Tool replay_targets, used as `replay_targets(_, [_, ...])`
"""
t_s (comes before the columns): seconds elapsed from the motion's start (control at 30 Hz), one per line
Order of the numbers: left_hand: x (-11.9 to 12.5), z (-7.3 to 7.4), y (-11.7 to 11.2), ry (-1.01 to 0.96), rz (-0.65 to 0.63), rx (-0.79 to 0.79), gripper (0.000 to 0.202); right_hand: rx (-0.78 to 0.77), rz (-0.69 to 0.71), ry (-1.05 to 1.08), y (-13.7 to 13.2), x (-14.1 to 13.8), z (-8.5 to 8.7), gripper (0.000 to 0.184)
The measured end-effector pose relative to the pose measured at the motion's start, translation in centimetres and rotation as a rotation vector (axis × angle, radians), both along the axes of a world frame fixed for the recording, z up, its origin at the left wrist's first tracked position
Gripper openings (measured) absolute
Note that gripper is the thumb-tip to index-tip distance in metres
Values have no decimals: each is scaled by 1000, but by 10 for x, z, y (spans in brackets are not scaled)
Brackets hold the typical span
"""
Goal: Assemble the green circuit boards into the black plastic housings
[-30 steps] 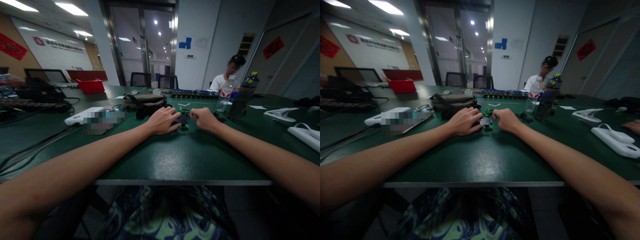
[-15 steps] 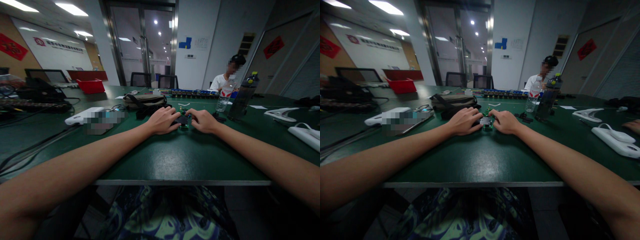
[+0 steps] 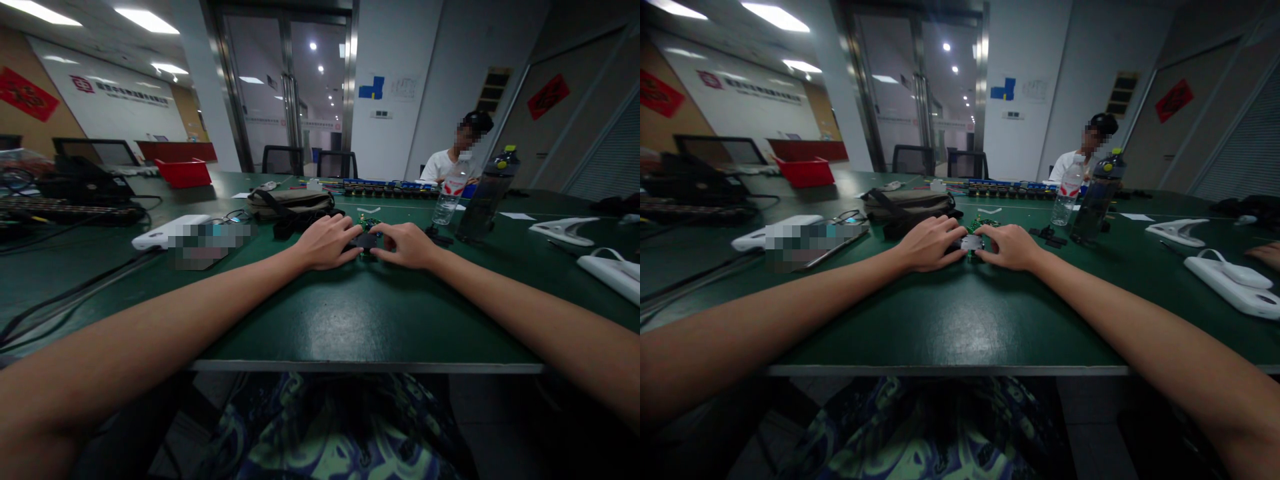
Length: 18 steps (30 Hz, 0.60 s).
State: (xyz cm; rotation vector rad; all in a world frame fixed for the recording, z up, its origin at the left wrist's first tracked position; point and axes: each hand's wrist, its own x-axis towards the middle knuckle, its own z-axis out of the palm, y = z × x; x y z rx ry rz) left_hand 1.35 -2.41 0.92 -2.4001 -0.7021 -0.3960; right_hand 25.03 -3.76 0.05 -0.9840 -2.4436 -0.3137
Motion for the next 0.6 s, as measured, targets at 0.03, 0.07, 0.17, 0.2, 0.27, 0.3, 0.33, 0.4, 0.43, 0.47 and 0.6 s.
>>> replay_targets(0.03, [0, 0, 0, -2, 2, 0, 42, 5, 7, 6, 0, 0, 0, 36])
replay_targets(0.07, [0, 0, 0, -2, 4, 0, 42, 9, 11, 12, 0, 0, 0, 36])
replay_targets(0.17, [0, 0, 0, 0, 11, 1, 42, 9, 10, 26, 0, 1, -1, 36])
replay_targets(0.2, [0, 0, -1, 2, 12, 1, 42, 6, 7, 27, 0, 1, -1, 36])
replay_targets(0.27, [1, 1, -1, 4, 15, -2, 43, 3, 4, 28, 0, 1, -1, 37])
replay_targets(0.3, [1, 1, -1, 4, 16, -3, 43, 4, 3, 29, 0, 1, -1, 37])
replay_targets(0.33, [1, 1, -1, 5, 17, -3, 43, 5, 3, 31, 0, 0, -1, 37])
replay_targets(0.4, [1, 1, -1, 3, 17, -2, 43, 3, 4, 38, 0, 0, 0, 36])
replay_targets(0.43, [1, 0, -1, 2, 15, -2, 42, -1, 5, 42, 0, 0, 0, 36])
replay_targets(0.47, [1, 0, -1, 1, 14, -1, 42, -5, 6, 46, 0, 0, 0, 36])
replay_targets(0.6, [1, 0, -1, 0, 12, 0, 42, -22, 9, 59, 0, 0, 0, 36])
